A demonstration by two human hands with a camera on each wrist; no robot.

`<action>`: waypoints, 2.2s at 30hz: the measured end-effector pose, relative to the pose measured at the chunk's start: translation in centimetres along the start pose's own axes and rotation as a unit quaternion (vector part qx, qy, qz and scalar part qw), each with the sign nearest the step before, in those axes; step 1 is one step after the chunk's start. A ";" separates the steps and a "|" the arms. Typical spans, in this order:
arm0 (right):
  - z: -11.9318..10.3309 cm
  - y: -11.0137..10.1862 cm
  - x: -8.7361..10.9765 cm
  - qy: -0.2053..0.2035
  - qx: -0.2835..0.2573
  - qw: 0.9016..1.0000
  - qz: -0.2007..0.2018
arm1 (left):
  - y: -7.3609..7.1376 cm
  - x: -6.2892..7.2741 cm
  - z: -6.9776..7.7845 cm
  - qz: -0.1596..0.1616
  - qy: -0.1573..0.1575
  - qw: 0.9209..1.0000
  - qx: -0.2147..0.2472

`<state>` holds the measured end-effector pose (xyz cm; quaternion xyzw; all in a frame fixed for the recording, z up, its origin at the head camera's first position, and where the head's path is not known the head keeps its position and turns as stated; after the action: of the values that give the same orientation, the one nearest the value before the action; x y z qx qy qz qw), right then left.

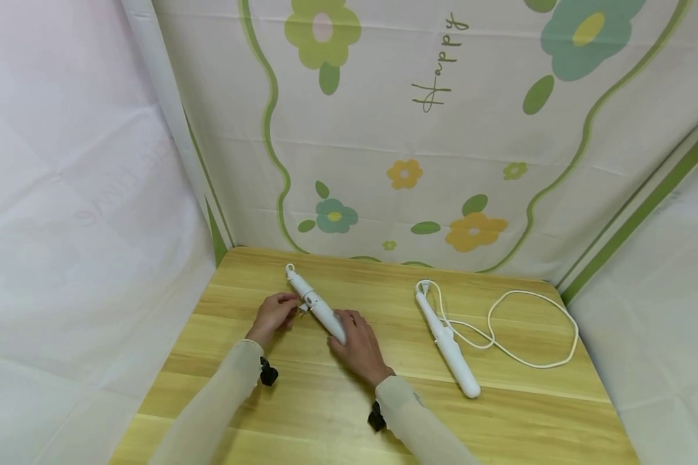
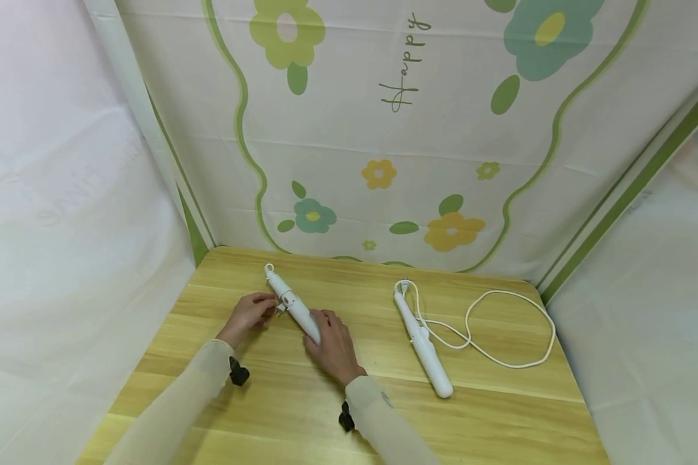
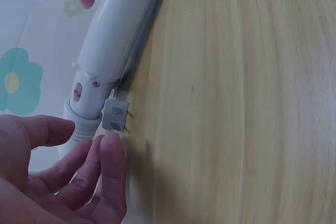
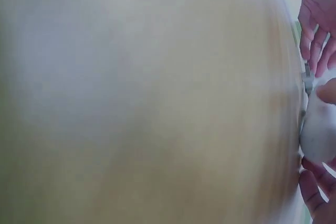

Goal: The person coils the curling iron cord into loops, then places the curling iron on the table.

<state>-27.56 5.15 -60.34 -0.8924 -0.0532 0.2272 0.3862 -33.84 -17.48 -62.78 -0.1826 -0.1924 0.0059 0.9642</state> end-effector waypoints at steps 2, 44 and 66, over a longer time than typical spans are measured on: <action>0.3 -0.4 0.2 0.004 -0.011 1.000 0.002 | -0.5 0.0 0.1 0.009 0.010 1.000 -0.010; 7.3 -13.6 7.2 0.041 0.064 0.995 0.070 | 3.2 1.3 8.7 -0.010 0.204 0.967 -0.151; 12.0 -18.4 12.0 0.072 0.130 0.980 0.130 | 9.4 1.5 10.0 -0.116 0.222 0.954 -0.166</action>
<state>-20.76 29.18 -58.77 -0.8480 0.1212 0.2161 0.4685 -35.67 -5.11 -56.97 -0.3127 0.0088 -0.1787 0.9328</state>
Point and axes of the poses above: each hand's wrist, its own x-axis away from the middle knuckle, its own y-axis out of the palm, z = x × y, the point moved 10 cm from there along -x, towards the middle knuckle, and after that the axes turned 4 degrees about -x, right-handed, at the moved point
